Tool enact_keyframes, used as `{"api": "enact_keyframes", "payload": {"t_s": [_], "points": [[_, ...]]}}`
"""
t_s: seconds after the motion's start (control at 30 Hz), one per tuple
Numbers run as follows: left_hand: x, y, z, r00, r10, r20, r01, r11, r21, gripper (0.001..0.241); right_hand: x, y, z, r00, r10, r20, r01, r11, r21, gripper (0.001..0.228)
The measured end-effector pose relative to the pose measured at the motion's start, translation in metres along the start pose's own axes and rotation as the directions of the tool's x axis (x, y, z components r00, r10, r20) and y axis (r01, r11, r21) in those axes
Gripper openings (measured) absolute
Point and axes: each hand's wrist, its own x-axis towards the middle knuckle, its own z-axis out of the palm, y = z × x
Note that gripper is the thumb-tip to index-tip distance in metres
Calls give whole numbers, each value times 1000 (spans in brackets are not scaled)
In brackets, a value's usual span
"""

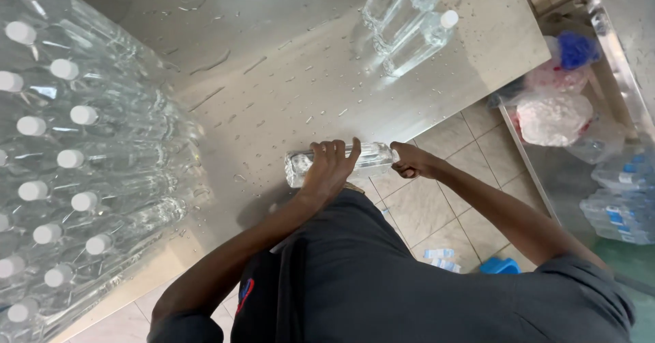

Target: Screwing plastic caps onto water bottles on a production line

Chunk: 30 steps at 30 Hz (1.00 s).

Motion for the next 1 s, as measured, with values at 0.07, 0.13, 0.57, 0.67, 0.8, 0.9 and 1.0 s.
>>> {"api": "enact_keyframes", "payload": {"t_s": [0.07, 0.13, 0.57, 0.67, 0.8, 0.9, 1.0], "points": [[15, -2, -2, 993, 79, -92, -76, 996, 40, 76, -43, -18, -3, 1000, 1, 8, -1, 1000, -9, 39], [30, -6, -17, 995, 65, -80, -69, 996, -49, 104, -120, -72, 1, 959, -193, -206, 189, 981, -41, 72], [11, -53, -41, 943, -136, 303, 329, 514, -792, 93, -113, -98, -58, 431, -761, -485, 348, 636, -689, 39], [-49, -78, -45, 816, -243, 525, 578, 335, -744, 87, -102, -103, -93, 363, -776, -516, 287, 620, -730, 31], [-134, -77, -29, 695, -466, 547, 685, 200, -701, 76, -91, -91, -132, 248, -792, -558, 320, 611, -724, 18], [-175, -66, -21, 590, -624, 513, 698, 74, -712, 72, -107, -116, -129, 288, -834, -470, 251, 540, -804, 31], [-194, -55, -32, 492, -672, 553, 696, -77, -714, 70, -139, -159, -92, 372, -803, -466, 45, 517, -855, 54]]}}
